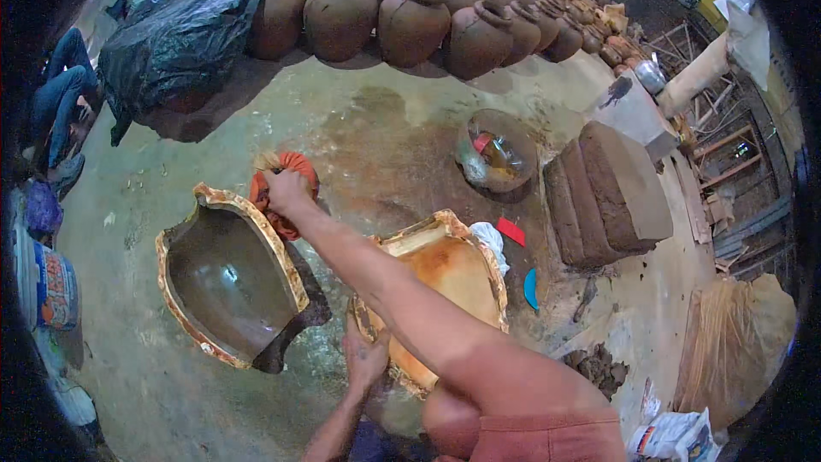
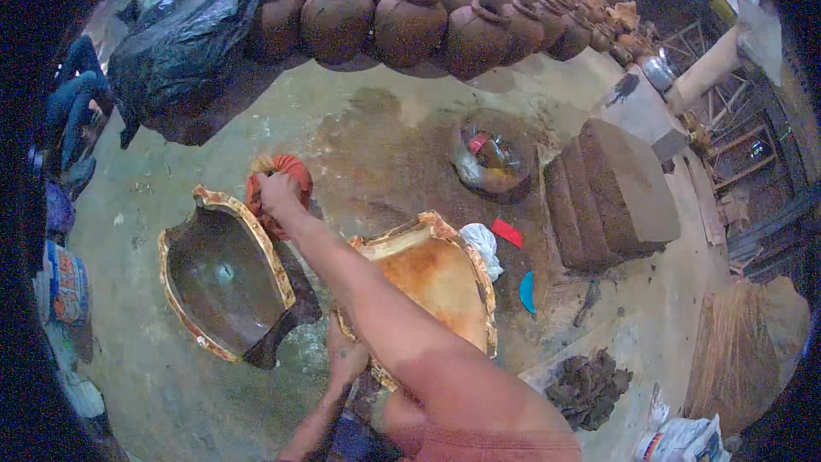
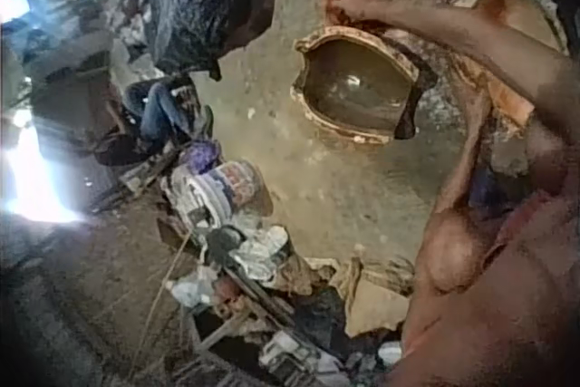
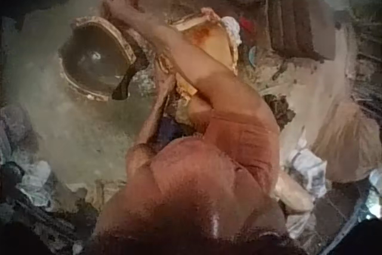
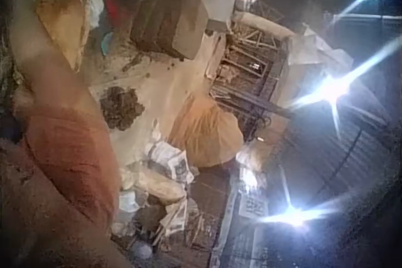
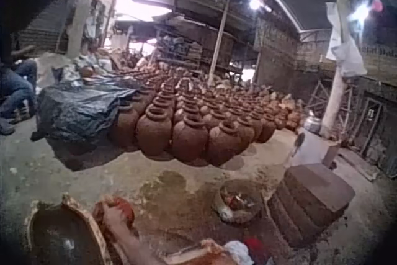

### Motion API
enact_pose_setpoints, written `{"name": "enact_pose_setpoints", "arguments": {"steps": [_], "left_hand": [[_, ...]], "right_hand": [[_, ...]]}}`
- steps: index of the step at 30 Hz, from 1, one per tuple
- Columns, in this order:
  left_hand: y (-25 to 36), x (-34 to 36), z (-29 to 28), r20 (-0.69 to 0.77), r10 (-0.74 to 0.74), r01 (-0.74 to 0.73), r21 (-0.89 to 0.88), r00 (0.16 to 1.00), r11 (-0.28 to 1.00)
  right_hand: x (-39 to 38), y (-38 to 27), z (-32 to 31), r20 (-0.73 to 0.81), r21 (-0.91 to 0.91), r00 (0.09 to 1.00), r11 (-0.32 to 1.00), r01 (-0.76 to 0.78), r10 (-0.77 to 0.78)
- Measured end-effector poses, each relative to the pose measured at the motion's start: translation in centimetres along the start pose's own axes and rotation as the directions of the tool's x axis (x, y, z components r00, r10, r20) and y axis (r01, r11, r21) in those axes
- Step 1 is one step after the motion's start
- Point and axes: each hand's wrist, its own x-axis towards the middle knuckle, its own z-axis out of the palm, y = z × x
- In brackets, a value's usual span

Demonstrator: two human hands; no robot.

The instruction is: The person wipes the inside of a large ceramic mold with a cloth, applies a slab of clay to the mold, and smooths the clay into the shape of the mold using their hands and a small scraper tool.

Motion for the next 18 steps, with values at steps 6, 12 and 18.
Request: {"name": "enact_pose_setpoints", "arguments": {"steps": [6, 12, 18], "left_hand": [[-2.1, 0.2, -0.7, 0.022, -0.045, 0.047, -0.107, 0.999, 0.993], [-2.7, 0.3, -1.6, -0.094, 0.187, -0.193, -0.057, 0.978, 0.979], [-4.0, 1.7, 2.3, -0.008, 0.145, -0.142, -0.248, 0.989, 0.958]], "right_hand": [[-3.2, 2.3, -8.6, -0.087, 0.227, 0.996, 0.973, 0.047, -0.028], [-10.8, 2.3, -22.7, -0.238, 0.124, 0.835, 0.837, 0.534, -0.497], [-28.1, 10.9, -31.6, -0.44, 0.1, 0.761, 0.816, 0.569, -0.477]]}}
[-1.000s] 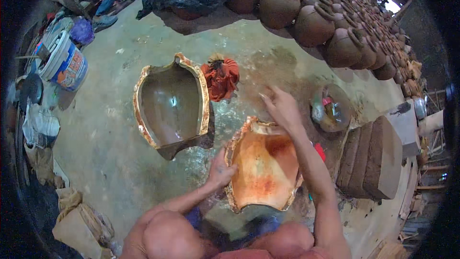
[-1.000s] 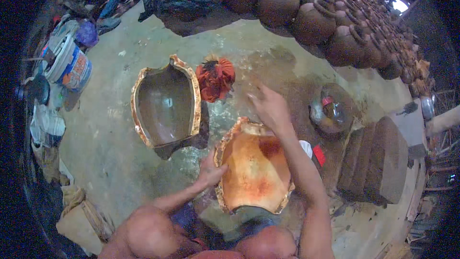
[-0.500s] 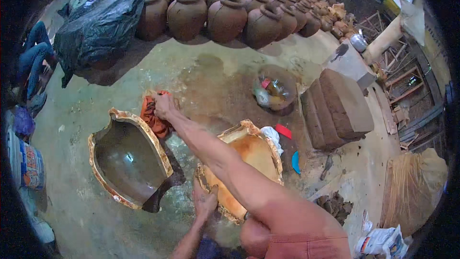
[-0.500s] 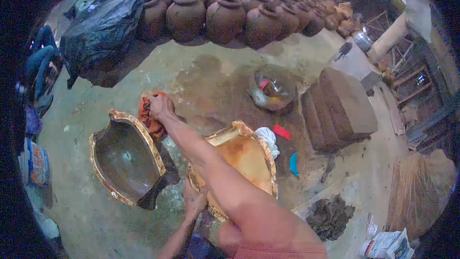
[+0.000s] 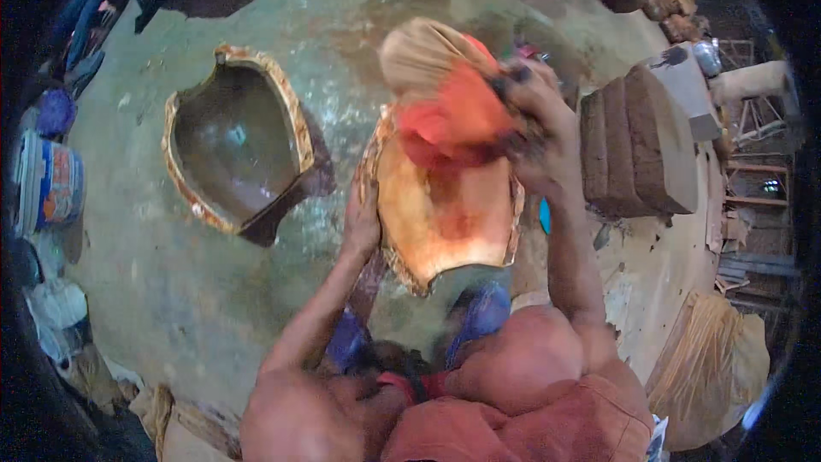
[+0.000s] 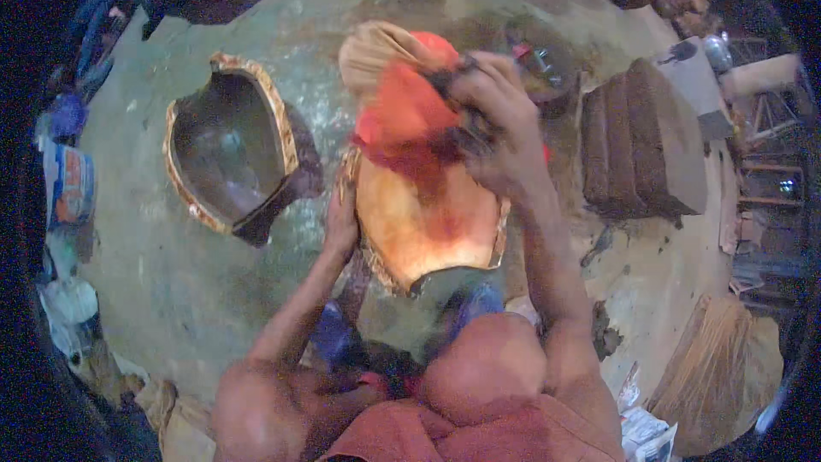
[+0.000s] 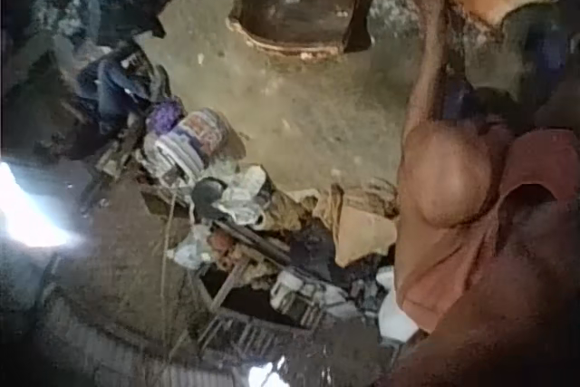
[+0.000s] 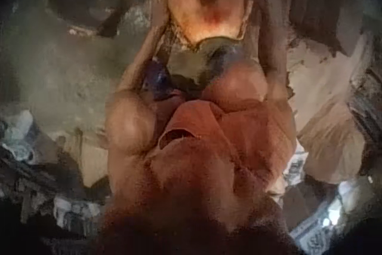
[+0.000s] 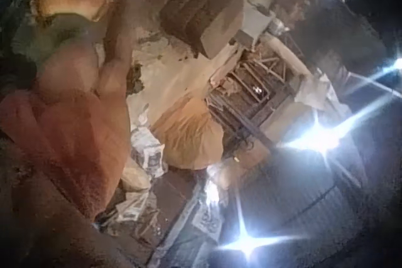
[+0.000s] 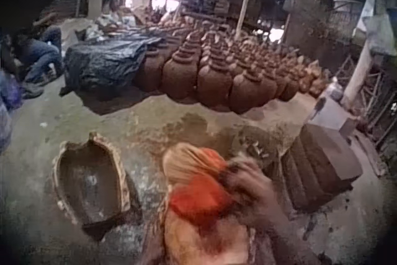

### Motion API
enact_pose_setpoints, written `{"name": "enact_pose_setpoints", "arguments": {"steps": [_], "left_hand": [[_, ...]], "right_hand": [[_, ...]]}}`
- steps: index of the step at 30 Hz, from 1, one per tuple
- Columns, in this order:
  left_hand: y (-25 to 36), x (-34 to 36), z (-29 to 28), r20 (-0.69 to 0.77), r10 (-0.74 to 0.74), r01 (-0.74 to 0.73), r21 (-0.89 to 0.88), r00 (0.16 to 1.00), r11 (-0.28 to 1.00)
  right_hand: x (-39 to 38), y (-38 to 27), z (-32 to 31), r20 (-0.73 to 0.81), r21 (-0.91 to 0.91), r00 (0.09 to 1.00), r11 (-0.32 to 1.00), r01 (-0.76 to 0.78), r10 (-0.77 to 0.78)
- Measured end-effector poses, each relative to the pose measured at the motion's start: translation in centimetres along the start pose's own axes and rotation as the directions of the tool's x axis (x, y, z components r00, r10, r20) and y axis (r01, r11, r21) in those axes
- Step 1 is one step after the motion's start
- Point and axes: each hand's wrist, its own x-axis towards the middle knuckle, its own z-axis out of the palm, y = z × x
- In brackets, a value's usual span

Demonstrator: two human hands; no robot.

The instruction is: The person wipes the inside of a large ceramic mold with a cloth, applies a slab of clay to the mold, and smooths the clay into the shape of the mold using their hands and a small scraper tool.

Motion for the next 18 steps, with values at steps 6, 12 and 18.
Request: {"name": "enact_pose_setpoints", "arguments": {"steps": [6, 12, 18], "left_hand": [[2.3, -0.9, 0.0, -0.052, -0.151, 0.131, -0.276, 0.987, 0.952], [0.1, -1.1, -0.9, -0.121, -0.185, 0.124, -0.395, 0.975, 0.911], [0.2, 0.8, 0.3, -0.051, -0.164, 0.125, -0.445, 0.985, 0.887]], "right_hand": [[-15.5, -5.4, 0.5, 0.231, 0.232, 0.853, 0.825, -0.516, 0.468], [-21.0, -4.6, 3.9, 0.363, 0.374, 0.86, 0.789, -0.487, 0.358], [-20.1, -1.3, 8.2, 0.284, 0.356, 0.87, 0.798, -0.486, 0.403]]}}
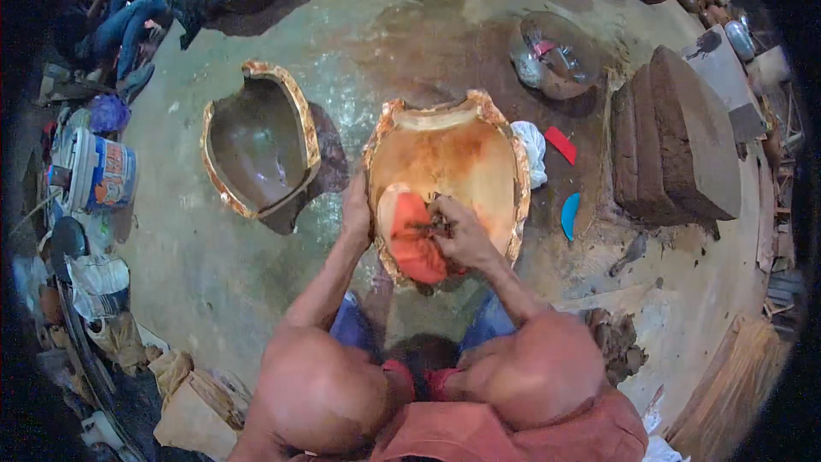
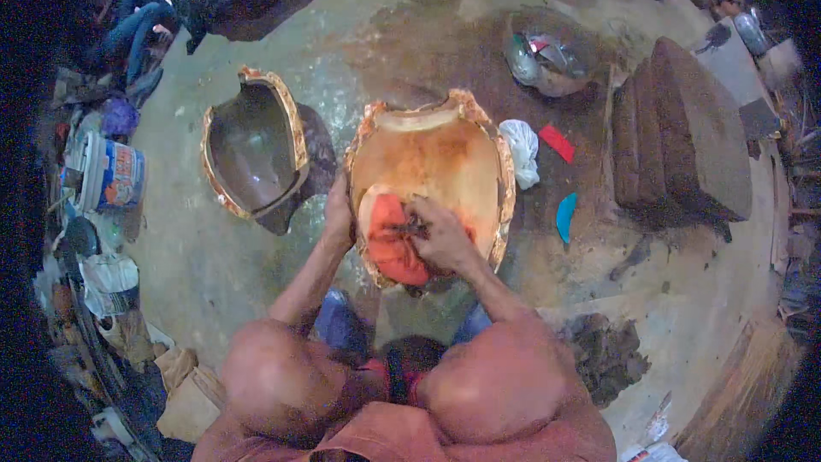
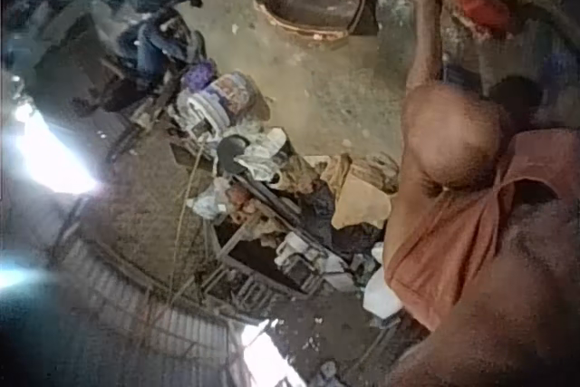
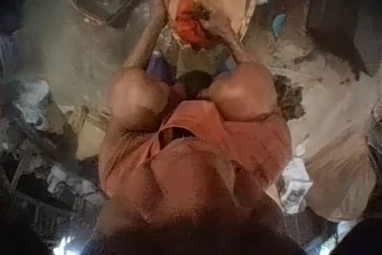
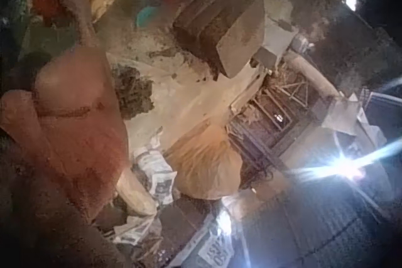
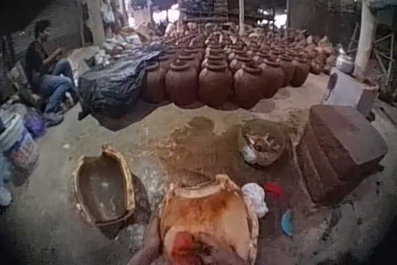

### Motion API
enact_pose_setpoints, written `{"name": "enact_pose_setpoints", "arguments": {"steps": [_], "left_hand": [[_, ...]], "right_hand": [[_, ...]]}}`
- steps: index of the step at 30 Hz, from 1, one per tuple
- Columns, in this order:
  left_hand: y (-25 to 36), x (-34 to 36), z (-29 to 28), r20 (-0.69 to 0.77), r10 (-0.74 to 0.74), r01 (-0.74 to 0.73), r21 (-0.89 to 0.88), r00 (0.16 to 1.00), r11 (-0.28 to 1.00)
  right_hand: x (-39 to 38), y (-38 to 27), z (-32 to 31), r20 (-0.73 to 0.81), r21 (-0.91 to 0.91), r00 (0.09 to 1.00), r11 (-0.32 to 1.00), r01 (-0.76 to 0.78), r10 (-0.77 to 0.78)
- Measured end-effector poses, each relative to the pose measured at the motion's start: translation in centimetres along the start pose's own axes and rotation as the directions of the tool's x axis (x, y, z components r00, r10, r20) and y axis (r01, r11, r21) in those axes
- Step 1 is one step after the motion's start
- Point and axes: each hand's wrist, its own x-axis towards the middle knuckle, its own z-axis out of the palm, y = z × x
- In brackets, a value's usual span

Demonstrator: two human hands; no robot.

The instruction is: The person wipes the inside of a large ceramic mold with a cloth, applies a slab of clay to the mold, and smooths the clay into the shape of the mold using their hands and a small scraper tool.

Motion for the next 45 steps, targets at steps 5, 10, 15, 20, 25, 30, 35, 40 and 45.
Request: {"name": "enact_pose_setpoints", "arguments": {"steps": [5, 10, 15, 20, 25, 30, 35, 40, 45], "left_hand": [[0.7, -0.3, 1.5, 0.014, -0.244, 0.242, -0.185, 0.97, 0.953], [2.0, -1.0, 1.9, 0.015, -0.14, 0.141, -0.186, 0.99, 0.972], [0.1, -0.1, 2.9, 0.165, 0.034, -0.014, -0.124, 0.986, 0.992], [4.0, -2.3, 6.6, 0.086, 0.062, -0.067, 0.06, 0.994, 0.996], [4.6, -3.1, 9.6, 0.042, 0.125, -0.132, 0.303, 0.991, 0.944], [2.1, -3.0, 11.6, 0.081, 0.295, -0.283, 0.597, 0.952, 0.751], [2.6, -3.2, 12.4, 0.076, 0.337, -0.306, 0.636, 0.939, 0.709], [2.4, -3.6, 12.2, 0.031, 0.286, -0.247, 0.595, 0.958, 0.765], [1.4, -3.6, 10.9, 0.067, 0.328, -0.307, 0.566, 0.942, 0.765]], "right_hand": [[2.1, -0.7, 1.2, -0.217, 0.015, 0.972, 0.995, -0.094, 0.095], [4.9, -0.5, 1.5, -0.215, -0.043, 0.974, 0.997, 0.068, -0.075], [7.0, 0.8, 1.1, -0.474, -0.2, 0.875, 0.98, 0.007, -0.103], [5.5, 0.0, -1.1, -0.455, -0.3, 0.871, 0.953, 0.046, -0.185], [7.3, 4.1, -4.1, -0.26, -0.618, 0.948, 0.786, -0.016, -0.185], [5.3, 3.1, -5.9, -0.15, -0.775, 0.935, 0.626, 0.09, -0.321], [3.7, 1.3, -7.3, -0.188, -0.748, 0.962, 0.663, -0.011, -0.197], [1.0, 0.4, -8.2, -0.166, -0.723, 0.976, 0.655, -0.219, 0.143], [-3.4, -3.9, -7.8, -0.23, -0.629, 0.951, 0.715, -0.306, 0.205]]}}
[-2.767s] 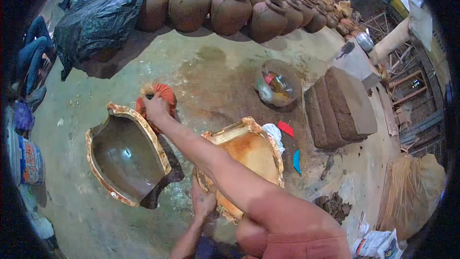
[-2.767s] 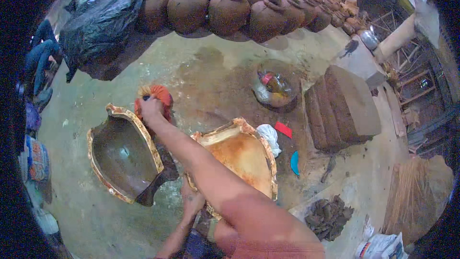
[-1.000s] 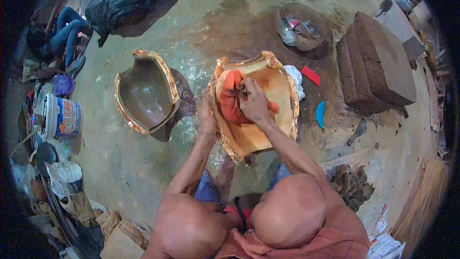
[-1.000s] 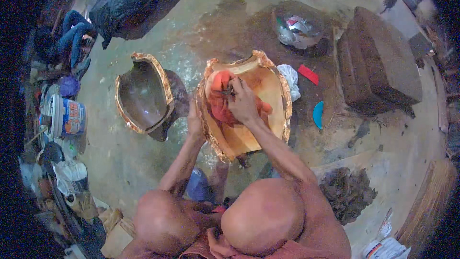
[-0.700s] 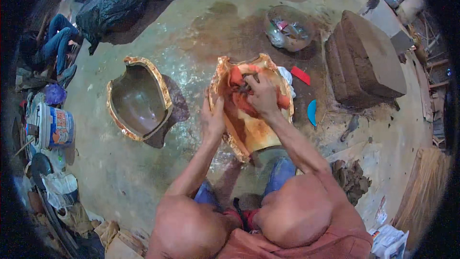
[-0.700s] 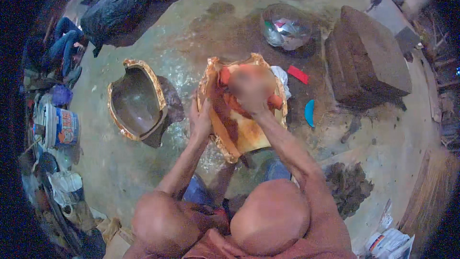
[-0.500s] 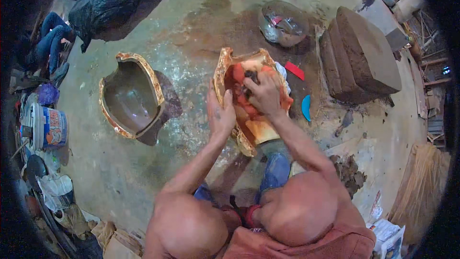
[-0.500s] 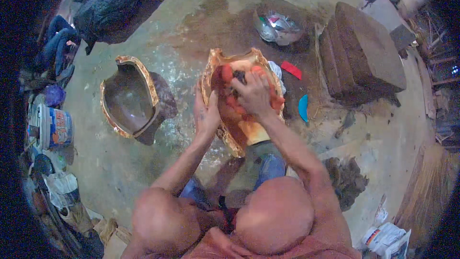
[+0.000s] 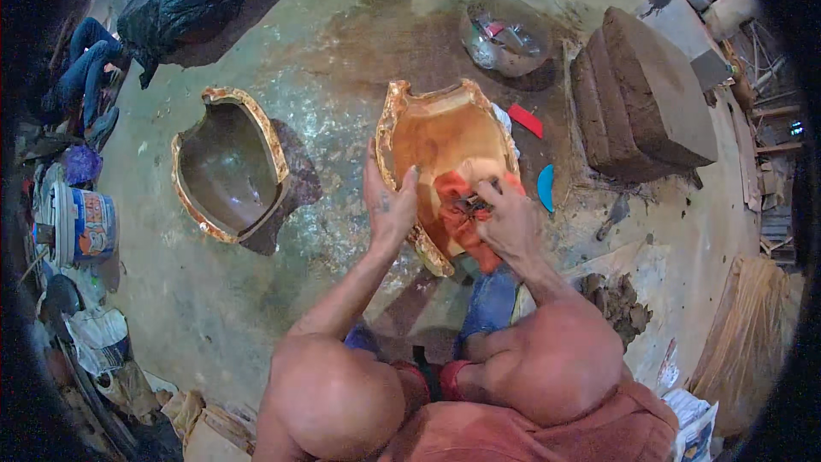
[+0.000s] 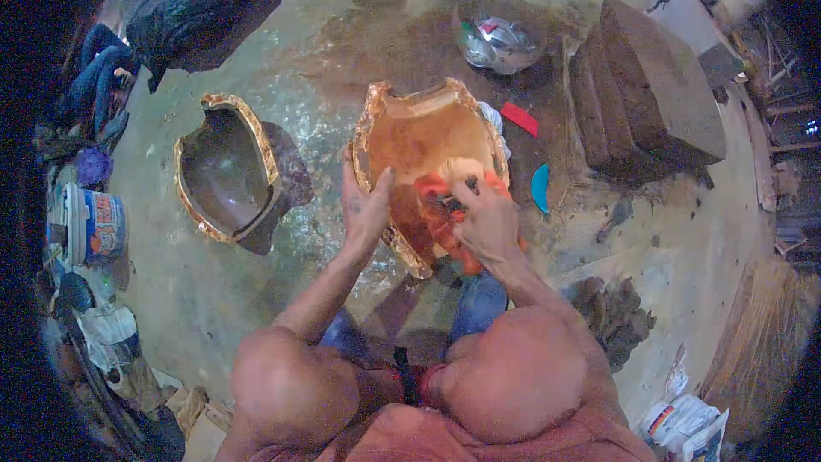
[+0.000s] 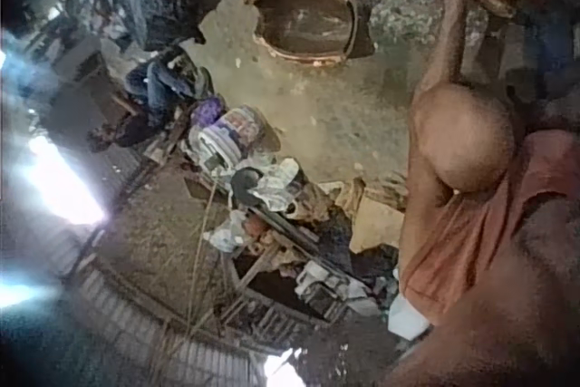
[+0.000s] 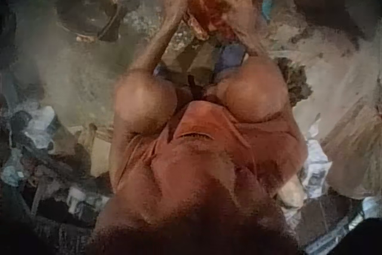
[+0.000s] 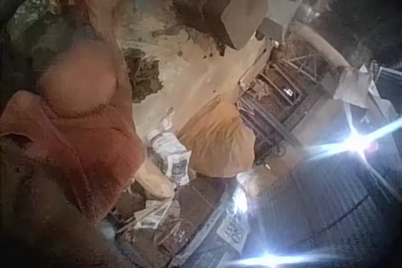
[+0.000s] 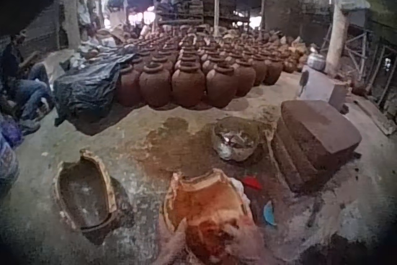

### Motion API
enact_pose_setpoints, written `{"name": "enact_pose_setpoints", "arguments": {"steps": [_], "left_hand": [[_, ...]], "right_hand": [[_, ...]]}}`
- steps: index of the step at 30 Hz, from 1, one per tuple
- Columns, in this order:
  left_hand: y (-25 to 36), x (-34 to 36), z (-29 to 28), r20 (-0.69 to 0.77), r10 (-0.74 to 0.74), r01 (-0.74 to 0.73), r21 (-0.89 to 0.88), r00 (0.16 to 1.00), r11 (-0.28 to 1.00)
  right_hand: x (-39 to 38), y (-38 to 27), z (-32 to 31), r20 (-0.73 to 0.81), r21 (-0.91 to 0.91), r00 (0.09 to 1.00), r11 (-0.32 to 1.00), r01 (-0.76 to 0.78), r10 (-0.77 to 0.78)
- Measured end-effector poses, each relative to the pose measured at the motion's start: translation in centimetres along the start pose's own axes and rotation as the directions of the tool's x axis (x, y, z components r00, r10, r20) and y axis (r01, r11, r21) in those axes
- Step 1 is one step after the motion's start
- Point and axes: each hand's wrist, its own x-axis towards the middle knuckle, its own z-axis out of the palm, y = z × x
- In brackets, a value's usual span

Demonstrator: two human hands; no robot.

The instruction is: The person wipes the inside of a large ceramic mold with a cloth, applies a slab of clay to the mold, and smooths the clay into the shape of the mold using their hands and a small scraper tool.

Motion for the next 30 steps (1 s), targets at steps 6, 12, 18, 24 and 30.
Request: {"name": "enact_pose_setpoints", "arguments": {"steps": [6, 12, 18, 24, 30], "left_hand": [[0.2, -0.2, -1.2, 0.029, 0.017, -0.017, 0.013, 0.999, 1.0], [-0.3, 0.7, -2.4, 0.058, -0.1, 0.11, -0.23, 0.993, 0.967], [0.2, 0.0, -2.2, 0.063, -0.091, 0.102, -0.2, 0.994, 0.975], [-2.2, 0.2, -4.0, 0.146, -0.156, 0.196, -0.317, 0.977, 0.928], [-3.5, 0.3, -4.1, 0.198, -0.145, 0.202, -0.307, 0.969, 0.93]], "right_hand": [[-0.9, -2.2, 0.2, 0.184, 0.147, 0.982, 0.989, 0.008, -0.035], [3.9, -0.7, 4.4, -0.015, 0.34, 0.98, 0.921, 0.189, -0.196], [8.1, 0.4, 7.6, -0.117, 0.31, 0.991, 0.946, 0.094, -0.06], [10.2, -3.9, 3.4, -0.339, 0.483, 0.936, 0.835, 0.263, -0.098], [16.5, -3.9, 5.2, -0.566, 0.227, 0.795, 0.886, 0.405, -0.218]]}}
